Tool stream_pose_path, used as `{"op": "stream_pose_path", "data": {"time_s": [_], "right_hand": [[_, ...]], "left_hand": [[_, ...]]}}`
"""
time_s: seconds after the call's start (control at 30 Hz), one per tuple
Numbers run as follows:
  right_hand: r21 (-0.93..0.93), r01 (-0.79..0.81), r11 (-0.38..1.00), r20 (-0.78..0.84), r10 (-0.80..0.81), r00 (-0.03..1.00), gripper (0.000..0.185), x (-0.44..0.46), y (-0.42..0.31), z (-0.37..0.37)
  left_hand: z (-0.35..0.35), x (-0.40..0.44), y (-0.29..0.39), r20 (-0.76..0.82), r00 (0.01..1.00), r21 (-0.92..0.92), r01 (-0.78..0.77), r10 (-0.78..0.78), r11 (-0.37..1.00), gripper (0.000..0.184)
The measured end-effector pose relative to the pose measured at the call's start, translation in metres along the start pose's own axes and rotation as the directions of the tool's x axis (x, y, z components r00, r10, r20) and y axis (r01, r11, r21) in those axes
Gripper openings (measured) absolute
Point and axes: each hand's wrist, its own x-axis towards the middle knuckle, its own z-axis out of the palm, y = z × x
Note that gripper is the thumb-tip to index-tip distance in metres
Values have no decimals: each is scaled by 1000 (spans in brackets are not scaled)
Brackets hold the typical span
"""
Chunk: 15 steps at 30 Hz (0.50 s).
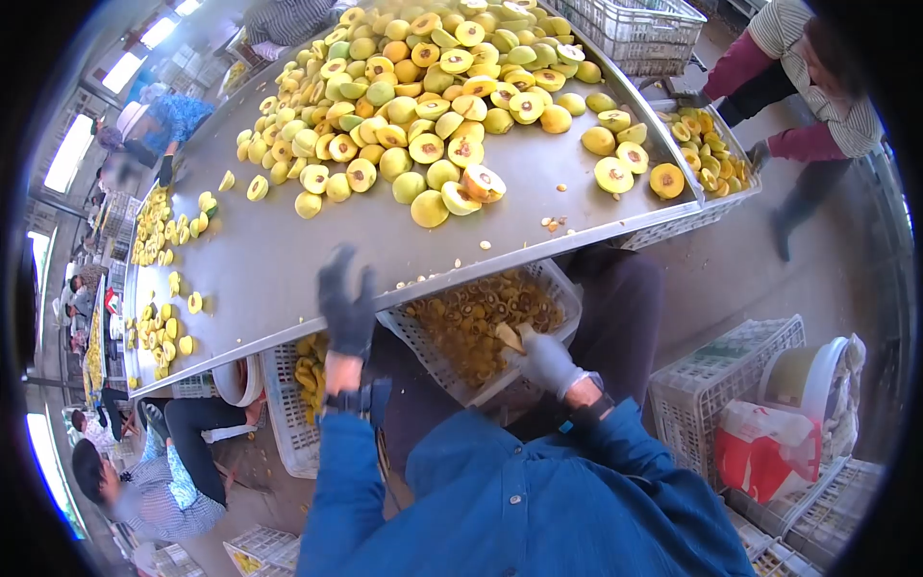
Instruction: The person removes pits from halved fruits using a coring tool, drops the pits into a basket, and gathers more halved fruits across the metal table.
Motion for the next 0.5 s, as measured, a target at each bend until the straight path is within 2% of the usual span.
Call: {"op": "stream_pose_path", "data": {"time_s": [0.07,0.13,0.23,0.33,0.37,0.4,0.43,0.47,0.5], "right_hand": [[-22,-41,999,33,42,999,41,-3,-11,-3],[-71,-95,993,52,99,994,41,-8,-23,-13],[-27,-75,997,15,76,997,42,-12,-16,-19],[77,-57,995,-19,59,998,38,-15,-23,-32],[118,-53,992,-25,56,998,36,-17,-28,-37],[120,-55,991,-10,57,998,34,-16,-35,-43],[121,-58,991,12,57,998,32,-14,-44,-50],[121,-56,991,37,52,998,30,-11,-57,-58],[156,-15,988,14,13,1000,27,-9,-76,-64]], "left_hand": [[52,37,7,180,968,-6,-177,175,984,53],[98,63,8,410,900,83,-197,147,977,62],[138,77,0,584,807,95,-178,90,979,59],[132,73,-8,514,856,-140,21,55,990,55],[122,65,-8,510,855,-324,291,-93,900,46],[86,67,17,691,658,-509,737,-300,444,39],[60,57,31,674,671,-622,741,-308,254,38],[42,47,39,628,714,-694,694,-311,193,38],[28,39,43,500,844,-671,520,-195,528,38]]}}
